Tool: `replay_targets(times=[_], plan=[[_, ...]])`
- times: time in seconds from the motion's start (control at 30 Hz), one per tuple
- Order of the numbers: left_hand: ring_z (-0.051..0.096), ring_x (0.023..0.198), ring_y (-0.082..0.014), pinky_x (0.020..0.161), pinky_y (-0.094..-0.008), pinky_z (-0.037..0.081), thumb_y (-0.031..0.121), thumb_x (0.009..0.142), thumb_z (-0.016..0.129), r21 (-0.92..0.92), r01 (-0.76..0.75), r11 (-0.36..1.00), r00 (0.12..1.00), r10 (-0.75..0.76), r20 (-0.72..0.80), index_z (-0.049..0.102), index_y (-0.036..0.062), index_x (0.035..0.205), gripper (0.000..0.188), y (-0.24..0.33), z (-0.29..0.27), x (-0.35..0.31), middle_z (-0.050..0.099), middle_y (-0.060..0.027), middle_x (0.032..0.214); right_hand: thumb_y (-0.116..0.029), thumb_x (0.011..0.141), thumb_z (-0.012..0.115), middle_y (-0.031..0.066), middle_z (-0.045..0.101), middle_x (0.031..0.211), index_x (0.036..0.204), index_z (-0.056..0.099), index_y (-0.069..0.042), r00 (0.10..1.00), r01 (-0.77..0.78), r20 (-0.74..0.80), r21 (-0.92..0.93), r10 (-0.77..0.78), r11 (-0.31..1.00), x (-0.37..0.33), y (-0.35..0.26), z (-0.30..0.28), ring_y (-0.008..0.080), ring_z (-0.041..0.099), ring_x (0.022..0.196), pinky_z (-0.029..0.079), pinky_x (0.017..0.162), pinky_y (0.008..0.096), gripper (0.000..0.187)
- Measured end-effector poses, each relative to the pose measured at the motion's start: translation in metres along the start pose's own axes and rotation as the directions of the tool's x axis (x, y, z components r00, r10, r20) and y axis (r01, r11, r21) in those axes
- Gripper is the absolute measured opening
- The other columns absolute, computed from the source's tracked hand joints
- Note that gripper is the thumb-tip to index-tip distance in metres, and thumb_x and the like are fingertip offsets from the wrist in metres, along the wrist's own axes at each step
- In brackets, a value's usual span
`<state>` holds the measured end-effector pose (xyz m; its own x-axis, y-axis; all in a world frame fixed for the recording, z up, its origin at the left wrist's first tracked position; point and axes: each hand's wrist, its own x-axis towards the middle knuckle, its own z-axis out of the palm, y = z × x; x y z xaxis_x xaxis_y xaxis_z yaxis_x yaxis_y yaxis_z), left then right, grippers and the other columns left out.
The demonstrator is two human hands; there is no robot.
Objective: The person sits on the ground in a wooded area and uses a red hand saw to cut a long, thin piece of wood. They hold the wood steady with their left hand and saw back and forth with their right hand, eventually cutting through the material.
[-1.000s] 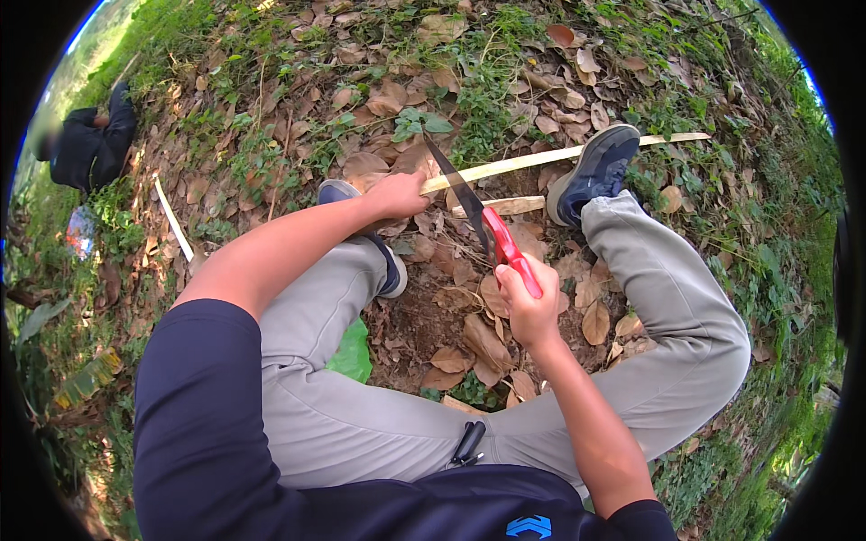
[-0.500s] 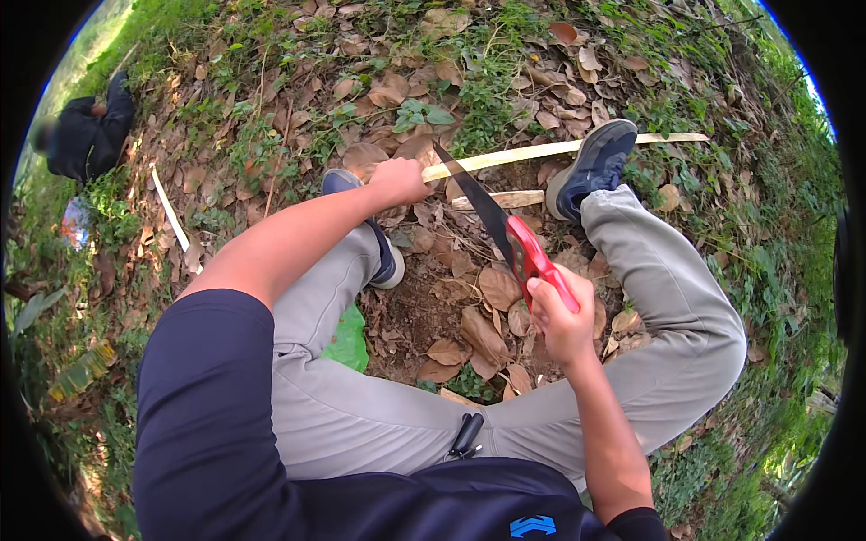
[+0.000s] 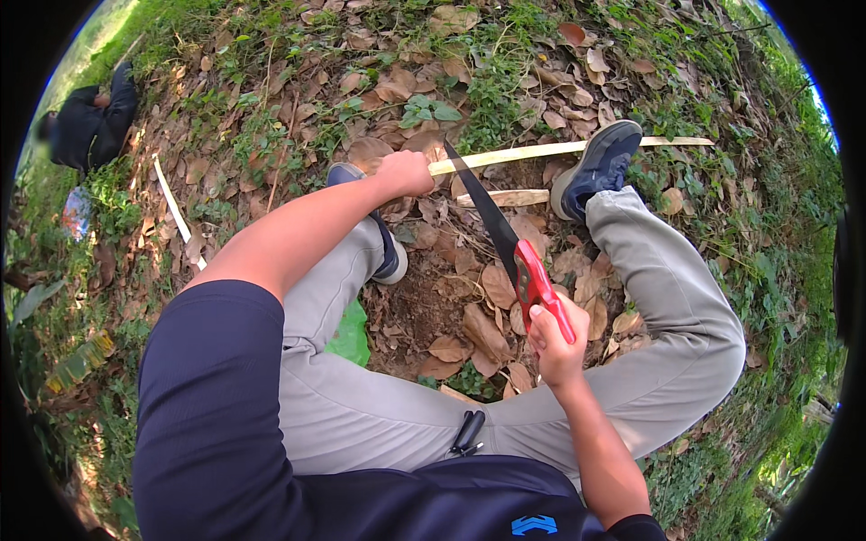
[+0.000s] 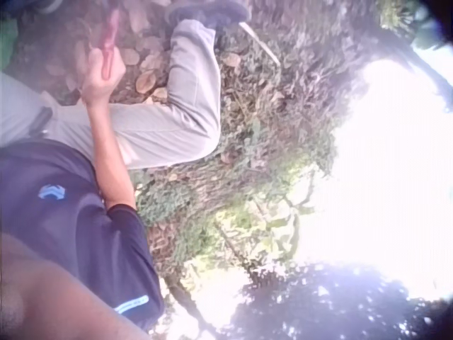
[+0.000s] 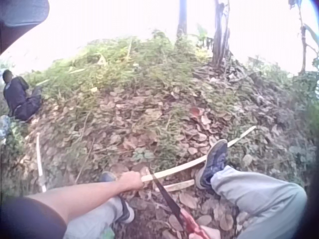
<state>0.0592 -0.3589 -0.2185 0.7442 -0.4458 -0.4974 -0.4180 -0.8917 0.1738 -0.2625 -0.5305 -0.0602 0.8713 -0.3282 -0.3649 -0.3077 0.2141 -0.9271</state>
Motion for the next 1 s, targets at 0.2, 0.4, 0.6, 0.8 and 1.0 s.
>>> replay_targets(times=[0.2, 0.4, 0.6, 0.8, 1.0], plan=[[0.073, 0.099, -0.0347, 0.087, -0.0446, 0.058, 0.03, 0.081, 0.064, 0.044, -0.007, 0.999, 1.0, 0.008, -0.014, 0.075, 0.0034, 0.107, 0.039, 0.021, -0.01, -0.001, 0.074, -0.02, 0.105, -0.013, 0.091, 0.064, 0.0023, 0.045, 0.057, 0.076, 0.054, -0.001, 0.981, 0.186, 0.009, -0.305, -0.192, 0.934, 0.085, 0.014, 0.033, 0.0106, 0.04, 0.054, 0.033, 0.052, 0.0321, 0.022], [0.073, 0.103, -0.0337, 0.088, -0.0434, 0.058, 0.027, 0.082, 0.062, 0.035, 0.025, 0.999, 0.999, -0.027, 0.039, 0.075, 0.0011, 0.106, 0.038, 0.014, -0.015, -0.008, 0.074, -0.0206, 0.11, -0.011, 0.091, 0.064, 0.0002, 0.048, 0.059, 0.077, 0.056, -0.002, 0.983, 0.182, 0.009, -0.25, -0.186, 0.951, 0.024, 0.019, 0.019, 0.0094, 0.041, 0.053, 0.033, 0.051, 0.0297, 0.018], [0.072, 0.103, -0.0335, 0.088, -0.0433, 0.058, 0.028, 0.082, 0.063, -0.001, 0.021, 1.0, 0.999, -0.021, 0.039, 0.074, 0.0011, 0.106, 0.038, 0.012, -0.012, -0.003, 0.074, -0.0203, 0.11, -0.01, 0.09, 0.065, 0.0018, 0.047, 0.059, 0.075, 0.055, -0.002, 0.996, 0.084, 0.022, -0.313, -0.082, 0.946, -0.011, -0.019, -0.006, 0.01, 0.04, 0.054, 0.033, 0.051, 0.0302, 0.02], [0.072, 0.104, -0.0334, 0.089, -0.0442, 0.057, 0.031, 0.083, 0.063, 0.005, 0.016, 1.0, 0.997, -0.017, 0.082, 0.074, 0.0035, 0.109, 0.04, 0.013, -0.017, -0.001, 0.073, -0.0195, 0.111, -0.008, 0.09, 0.065, -0.0003, 0.044, 0.058, 0.072, 0.051, -0.003, 0.995, 0.093, 0.059, -0.366, -0.076, 0.926, 0.012, -0.038, -0.007, 0.008, 0.039, 0.054, 0.031, 0.051, 0.0299, 0.023], [0.071, 0.106, -0.0329, 0.091, -0.0432, 0.057, 0.029, 0.083, 0.062, 0.014, 0.022, 1.0, 0.995, -0.023, 0.098, 0.074, 0.0026, 0.11, 0.039, 0.013, -0.019, -0.004, 0.073, -0.0196, 0.115, -0.007, 0.09, 0.066, -0.0014, 0.043, 0.058, 0.073, 0.052, -0.003, 0.982, 0.186, 0.083, -0.383, -0.167, 0.905, 0.022, -0.007, 0.009, 0.0072, 0.038, 0.055, 0.031, 0.05, 0.0293, 0.022]])
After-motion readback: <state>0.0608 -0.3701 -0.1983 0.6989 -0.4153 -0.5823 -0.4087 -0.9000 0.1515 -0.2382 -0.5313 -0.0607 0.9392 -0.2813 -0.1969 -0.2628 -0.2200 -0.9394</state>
